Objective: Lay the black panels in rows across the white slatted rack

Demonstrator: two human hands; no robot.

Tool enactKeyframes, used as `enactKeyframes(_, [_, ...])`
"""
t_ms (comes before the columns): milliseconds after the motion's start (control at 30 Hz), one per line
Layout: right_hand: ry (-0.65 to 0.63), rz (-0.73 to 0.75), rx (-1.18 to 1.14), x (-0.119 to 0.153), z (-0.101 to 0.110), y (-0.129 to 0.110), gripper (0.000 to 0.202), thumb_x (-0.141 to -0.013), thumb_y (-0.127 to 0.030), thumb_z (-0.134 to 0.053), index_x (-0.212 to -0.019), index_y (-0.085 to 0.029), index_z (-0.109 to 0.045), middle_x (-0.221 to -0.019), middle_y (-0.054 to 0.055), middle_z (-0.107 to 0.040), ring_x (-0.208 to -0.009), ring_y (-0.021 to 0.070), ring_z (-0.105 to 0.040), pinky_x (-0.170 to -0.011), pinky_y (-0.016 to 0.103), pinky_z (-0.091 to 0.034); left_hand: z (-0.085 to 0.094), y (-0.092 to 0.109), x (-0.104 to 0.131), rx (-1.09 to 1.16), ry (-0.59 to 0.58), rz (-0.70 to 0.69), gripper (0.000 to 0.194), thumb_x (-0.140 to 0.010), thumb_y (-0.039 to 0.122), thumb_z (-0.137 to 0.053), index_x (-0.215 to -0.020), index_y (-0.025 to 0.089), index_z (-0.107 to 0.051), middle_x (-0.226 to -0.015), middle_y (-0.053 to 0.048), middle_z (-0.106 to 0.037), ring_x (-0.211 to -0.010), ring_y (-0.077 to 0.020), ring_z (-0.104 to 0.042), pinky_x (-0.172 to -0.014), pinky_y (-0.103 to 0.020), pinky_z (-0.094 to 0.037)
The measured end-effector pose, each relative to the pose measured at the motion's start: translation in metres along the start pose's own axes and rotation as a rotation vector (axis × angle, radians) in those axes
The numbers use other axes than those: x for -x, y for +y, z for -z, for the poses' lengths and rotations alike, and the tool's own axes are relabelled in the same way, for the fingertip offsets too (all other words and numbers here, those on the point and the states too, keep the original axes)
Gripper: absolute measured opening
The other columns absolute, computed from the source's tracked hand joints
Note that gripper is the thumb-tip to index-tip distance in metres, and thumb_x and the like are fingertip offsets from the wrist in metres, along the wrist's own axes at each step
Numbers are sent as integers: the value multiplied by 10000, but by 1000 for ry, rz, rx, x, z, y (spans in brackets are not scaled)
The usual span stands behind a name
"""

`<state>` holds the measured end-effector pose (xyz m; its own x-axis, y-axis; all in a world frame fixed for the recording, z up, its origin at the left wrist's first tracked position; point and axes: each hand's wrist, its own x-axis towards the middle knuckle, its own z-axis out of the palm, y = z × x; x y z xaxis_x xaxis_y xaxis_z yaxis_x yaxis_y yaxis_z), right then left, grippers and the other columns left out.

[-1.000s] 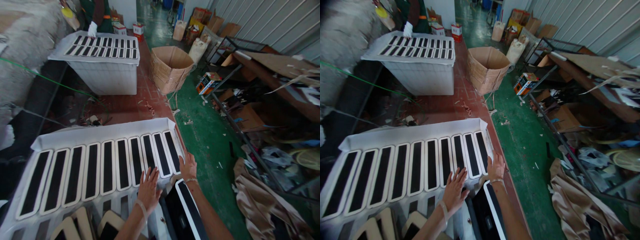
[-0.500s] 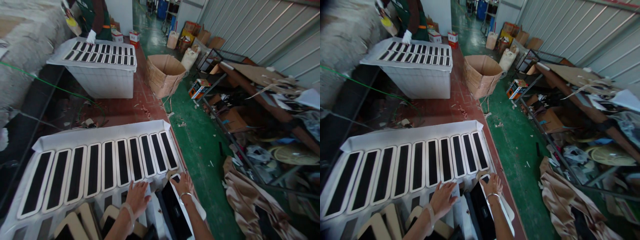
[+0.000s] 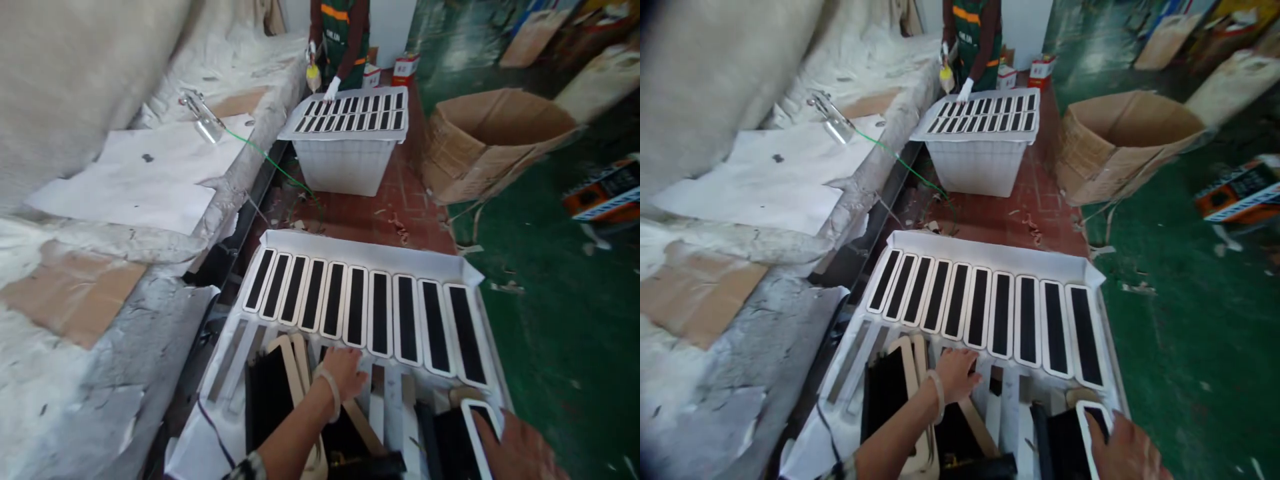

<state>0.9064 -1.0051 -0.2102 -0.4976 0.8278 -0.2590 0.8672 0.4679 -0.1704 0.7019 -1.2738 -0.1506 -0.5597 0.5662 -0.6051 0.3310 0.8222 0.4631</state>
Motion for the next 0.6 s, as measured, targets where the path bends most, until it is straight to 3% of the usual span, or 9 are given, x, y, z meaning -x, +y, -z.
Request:
enactKeyframes(100, [-104, 113, -295, 34, -2, -62, 501, -672, -669, -347, -888, -271, -563, -981, 223, -627, -920, 344, -593, -863, 486, -431, 1, -25, 20, 48, 97, 87, 392, -844, 354, -478, -1196, 192, -539, -1204, -96, -616, -1132, -270, -555, -1005, -478, -396])
enactKeyframes(167, [-356, 166, -445, 72, -15, -115, 486, -694, -642, -396, -893, -232, -563, -953, 182, -652, -880, 301, -616, -858, 425, -459, -1, -42, 35, 83, 111, 128, 383, -849, 330, -477, -1198, 182, -534, -1200, -96, -614, -1121, -256, -561, -979, -456, -425])
enactKeyframes(300, [-650, 341, -472, 159, -57, -202, 455, -740, -529, -430, -998, -184, -578, -880, 85, -666, -794, 226, -638, -771, 334, -492, -4, -75, 68, 139, 88, 214, 284, -832, 308, -518, -1064, 171, -608, -1067, -96, -660, -999, -247, -617, -883, -428, -485])
enactKeyframes(400, [-693, 342, -389, 205, -84, -232, 355, -688, -432, -544, -920, -165, -579, -918, 115, -655, -903, 270, -631, -818, 358, -473, -4, -109, 92, 184, 179, 319, 295, -835, 273, -496, -1094, 166, -589, -1121, -102, -623, -1053, -252, -587, -920, -416, -459])
enactKeyframes(500, [-686, 254, -329, 227, -97, -242, 397, -651, -375, -630, -961, -143, -546, -966, 150, -647, -945, 303, -627, -841, 382, -461, -8, -154, 116, 264, 315, 431, 421, -839, 260, -486, -1246, 153, -483, -1324, -112, -499, -1241, -253, -450, -1058, -390, -345])
enactKeyframes(600, [-711, 158, -337, 244, -105, -247, 457, -632, -370, -668, -997, -137, -523, -931, 146, -669, -884, 300, -646, -807, 382, -473, -23, -201, 139, 385, 377, 529, 594, -807, 240, -530, -1354, 86, -357, -1460, -159, -334, -1368, -270, -278, -1141, -381, -214])
